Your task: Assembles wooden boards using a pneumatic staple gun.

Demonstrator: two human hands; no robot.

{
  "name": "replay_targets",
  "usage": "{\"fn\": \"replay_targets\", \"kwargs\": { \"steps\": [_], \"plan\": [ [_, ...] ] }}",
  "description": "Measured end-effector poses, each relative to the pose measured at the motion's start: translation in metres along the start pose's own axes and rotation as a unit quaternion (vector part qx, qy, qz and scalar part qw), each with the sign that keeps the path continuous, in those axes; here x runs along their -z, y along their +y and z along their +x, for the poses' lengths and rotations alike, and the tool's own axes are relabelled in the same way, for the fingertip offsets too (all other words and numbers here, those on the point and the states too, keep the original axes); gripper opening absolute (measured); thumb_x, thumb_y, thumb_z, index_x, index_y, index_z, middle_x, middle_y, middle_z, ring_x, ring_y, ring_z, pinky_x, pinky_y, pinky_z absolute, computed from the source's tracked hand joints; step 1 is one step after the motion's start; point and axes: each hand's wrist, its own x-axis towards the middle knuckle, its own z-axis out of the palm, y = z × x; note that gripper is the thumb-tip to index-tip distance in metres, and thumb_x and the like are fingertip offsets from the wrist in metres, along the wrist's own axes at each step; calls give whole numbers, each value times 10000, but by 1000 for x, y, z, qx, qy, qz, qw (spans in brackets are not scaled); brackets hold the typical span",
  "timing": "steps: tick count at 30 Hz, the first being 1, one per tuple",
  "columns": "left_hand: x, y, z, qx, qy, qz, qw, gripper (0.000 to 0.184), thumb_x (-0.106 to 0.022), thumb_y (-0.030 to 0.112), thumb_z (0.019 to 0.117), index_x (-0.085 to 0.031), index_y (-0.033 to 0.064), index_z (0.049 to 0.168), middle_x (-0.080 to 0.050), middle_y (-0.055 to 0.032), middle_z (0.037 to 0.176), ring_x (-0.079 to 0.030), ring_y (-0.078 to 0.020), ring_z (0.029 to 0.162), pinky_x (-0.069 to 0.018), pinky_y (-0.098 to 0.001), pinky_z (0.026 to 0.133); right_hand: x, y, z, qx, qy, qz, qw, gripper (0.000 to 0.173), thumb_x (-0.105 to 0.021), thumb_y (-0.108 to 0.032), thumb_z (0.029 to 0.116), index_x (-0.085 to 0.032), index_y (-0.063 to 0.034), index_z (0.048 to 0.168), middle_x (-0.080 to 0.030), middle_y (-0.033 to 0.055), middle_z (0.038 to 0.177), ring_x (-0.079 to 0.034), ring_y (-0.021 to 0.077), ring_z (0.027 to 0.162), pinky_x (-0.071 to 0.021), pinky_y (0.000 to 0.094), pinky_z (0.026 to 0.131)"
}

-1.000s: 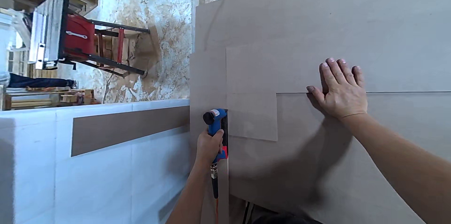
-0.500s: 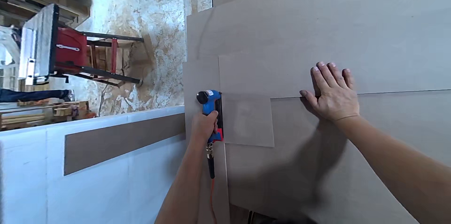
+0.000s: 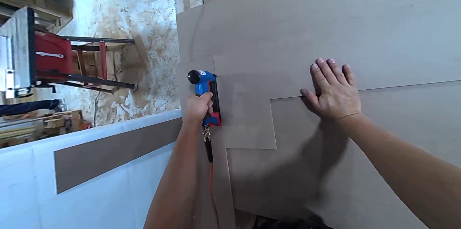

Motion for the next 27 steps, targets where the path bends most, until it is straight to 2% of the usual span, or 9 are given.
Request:
{"fn": "replay_targets", "kwargs": {
  "steps": [12,22,24,25,27],
  "plan": [
    [-4,42,30,-29,-4,6,1000,224,-579,255,1035,-541,59,935,-516,-17,563,-550,-158,415,-572,-363,448,-3,2,-1,-5,0,-18,1000,830,-270,-725,984,-268,-228,1647,-223,-14,1719,-170,225,1592,-80,554,1279],
    [4,57,49,-39,-28,15,999,204,-567,250,1022,-539,75,923,-517,-12,577,-545,-156,425,-569,-359,458,0,-1,-1,-9,-8,-19,1000,832,-271,-731,979,-289,-227,1641,-239,-11,1714,-182,228,1590,-96,560,1277],
    [19,54,48,-79,-63,7,995,172,-566,238,1028,-554,76,970,-528,-8,594,-549,-152,445,-565,-353,470,0,-1,-1,-10,-5,-20,1000,838,-270,-739,976,-290,-228,1641,-245,-9,1712,-189,230,1588,-96,559,1278],
    [31,53,44,-102,-83,17,991,150,-570,221,1021,-578,71,1031,-554,-12,620,-570,-153,477,-574,-356,502,-1,-1,0,-10,-3,-20,1000,838,-270,-741,977,-292,-230,1640,-252,-7,1710,-196,233,1586,-100,560,1276],
    [60,50,37,-127,-120,99,980,243,-589,172,987,-604,62,1203,-621,-45,713,-628,-171,580,-594,-370,598,-3,1,-1,-9,0,-19,1000,831,-271,-738,979,-299,-233,1638,-256,-6,1708,-201,232,1585,-103,562,1275]
  ]
}}
